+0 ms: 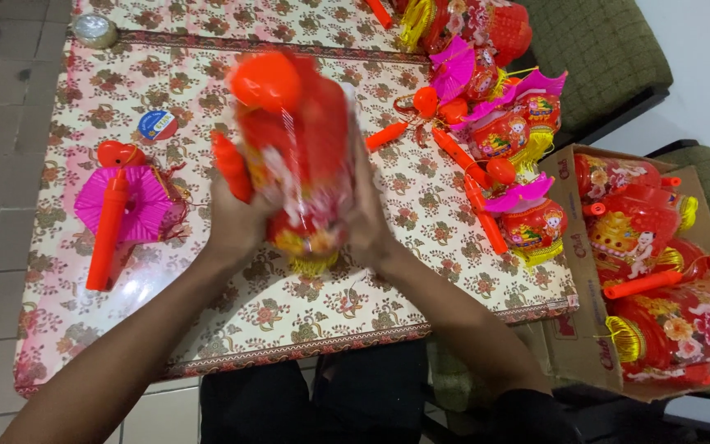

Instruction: The person assembles colorful plastic lanterns by inserting battery-powered light fixtures into the lantern bodies and wiping the exterior of one with a cloth.

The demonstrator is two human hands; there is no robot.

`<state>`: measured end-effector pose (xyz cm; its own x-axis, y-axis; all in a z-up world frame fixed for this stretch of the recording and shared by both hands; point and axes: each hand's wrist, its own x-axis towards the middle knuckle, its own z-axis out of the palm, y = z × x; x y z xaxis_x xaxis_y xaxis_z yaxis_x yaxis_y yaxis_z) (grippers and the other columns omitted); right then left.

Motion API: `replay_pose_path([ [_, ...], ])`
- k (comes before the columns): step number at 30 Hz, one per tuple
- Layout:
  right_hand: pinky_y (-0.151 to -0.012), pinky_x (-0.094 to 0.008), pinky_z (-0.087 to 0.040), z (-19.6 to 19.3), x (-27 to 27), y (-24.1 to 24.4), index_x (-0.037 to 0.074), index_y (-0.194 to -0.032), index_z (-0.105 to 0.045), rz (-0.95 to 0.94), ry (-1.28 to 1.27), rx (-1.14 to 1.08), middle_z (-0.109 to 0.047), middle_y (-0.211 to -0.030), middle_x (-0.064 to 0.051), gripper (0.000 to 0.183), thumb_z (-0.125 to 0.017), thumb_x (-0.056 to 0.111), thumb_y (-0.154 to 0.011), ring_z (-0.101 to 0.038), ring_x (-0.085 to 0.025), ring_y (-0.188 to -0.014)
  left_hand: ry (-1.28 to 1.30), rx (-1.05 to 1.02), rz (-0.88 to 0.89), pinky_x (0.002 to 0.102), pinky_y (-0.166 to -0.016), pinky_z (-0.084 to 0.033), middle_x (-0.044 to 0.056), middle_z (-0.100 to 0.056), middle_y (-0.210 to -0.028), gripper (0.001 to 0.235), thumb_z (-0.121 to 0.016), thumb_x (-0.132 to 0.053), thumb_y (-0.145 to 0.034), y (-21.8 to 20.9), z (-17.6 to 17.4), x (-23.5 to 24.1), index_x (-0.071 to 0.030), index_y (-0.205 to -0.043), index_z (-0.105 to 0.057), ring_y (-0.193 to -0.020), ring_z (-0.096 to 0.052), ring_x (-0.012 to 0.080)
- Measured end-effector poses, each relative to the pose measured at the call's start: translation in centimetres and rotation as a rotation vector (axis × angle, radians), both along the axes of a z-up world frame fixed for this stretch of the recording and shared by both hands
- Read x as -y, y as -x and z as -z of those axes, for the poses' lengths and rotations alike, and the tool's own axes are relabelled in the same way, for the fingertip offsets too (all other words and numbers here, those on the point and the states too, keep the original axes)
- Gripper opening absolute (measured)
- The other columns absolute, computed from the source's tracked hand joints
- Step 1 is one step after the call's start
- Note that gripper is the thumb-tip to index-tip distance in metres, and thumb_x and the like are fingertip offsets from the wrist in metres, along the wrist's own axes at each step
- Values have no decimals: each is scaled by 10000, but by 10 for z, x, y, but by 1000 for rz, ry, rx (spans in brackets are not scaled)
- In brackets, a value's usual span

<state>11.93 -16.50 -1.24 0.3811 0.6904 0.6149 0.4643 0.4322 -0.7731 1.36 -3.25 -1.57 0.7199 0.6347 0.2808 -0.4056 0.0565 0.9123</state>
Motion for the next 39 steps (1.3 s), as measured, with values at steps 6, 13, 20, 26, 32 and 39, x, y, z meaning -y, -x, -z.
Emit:
replay_pose_path([
  [6,-796,-409,-635,58,4,-18,34,-1378,-636,236,-89,450,-719,-1132,-218,373,-510,170,-1054,-748,-351,-966,157,88,-183,406,-947,-622,75,-673,-1117,655,-630,-552,-963,13,-25,-15,-30,-1331,-487,-959,-713,180],
  [13,-820,-418,-662,0,7,-31,-43,-1329,-622,425,-136,530,-717,-1127,-284,312,-571,83,-1048,-742,-389,-1024,209,163,-234,398,-968,-641,81,-693,-1126,681,-670,-610,-924,13,-37,-20,-69,-1310,-519,-989,-745,182],
  [20,-850,-375,-605,17,0,-47,86,-1245,-701,416,295,609,-757,-1092,-117,247,-605,143,-1025,-733,-299,-1034,273,105,-230,385,-943,-664,76,-716,-1102,675,-645,-658,-893,18,-29,-27,-101,-1264,-556,-974,-764,181],
  [26,-879,-490,-593,-34,5,-7,5,-1284,-629,383,317,249,-725,-1098,-244,267,-544,132,-1065,-726,-389,-1017,273,31,-128,355,-890,-645,29,-682,-1033,706,-708,-650,-826,20,-54,3,-99,-1235,-539,-918,-731,138],
  [32,-1074,-467,-489,-32,7,-2,50,-1381,-541,156,86,-485,-664,-1272,-159,377,-425,273,-1101,-637,-262,-1199,64,-112,147,418,-781,-628,84,-717,-935,572,-847,-454,-753,8,-17,13,-72,-1139,-669,-845,-735,195],
  [39,-1169,-519,-445,2,-1,-4,105,-1609,-267,-153,-187,-546,-505,-1487,-169,647,-295,478,-1081,-570,-293,-1328,-14,116,263,463,-871,-624,165,-677,-1201,1017,-856,-665,-677,6,-12,10,-33,-1403,-529,-1075,-671,258],
])
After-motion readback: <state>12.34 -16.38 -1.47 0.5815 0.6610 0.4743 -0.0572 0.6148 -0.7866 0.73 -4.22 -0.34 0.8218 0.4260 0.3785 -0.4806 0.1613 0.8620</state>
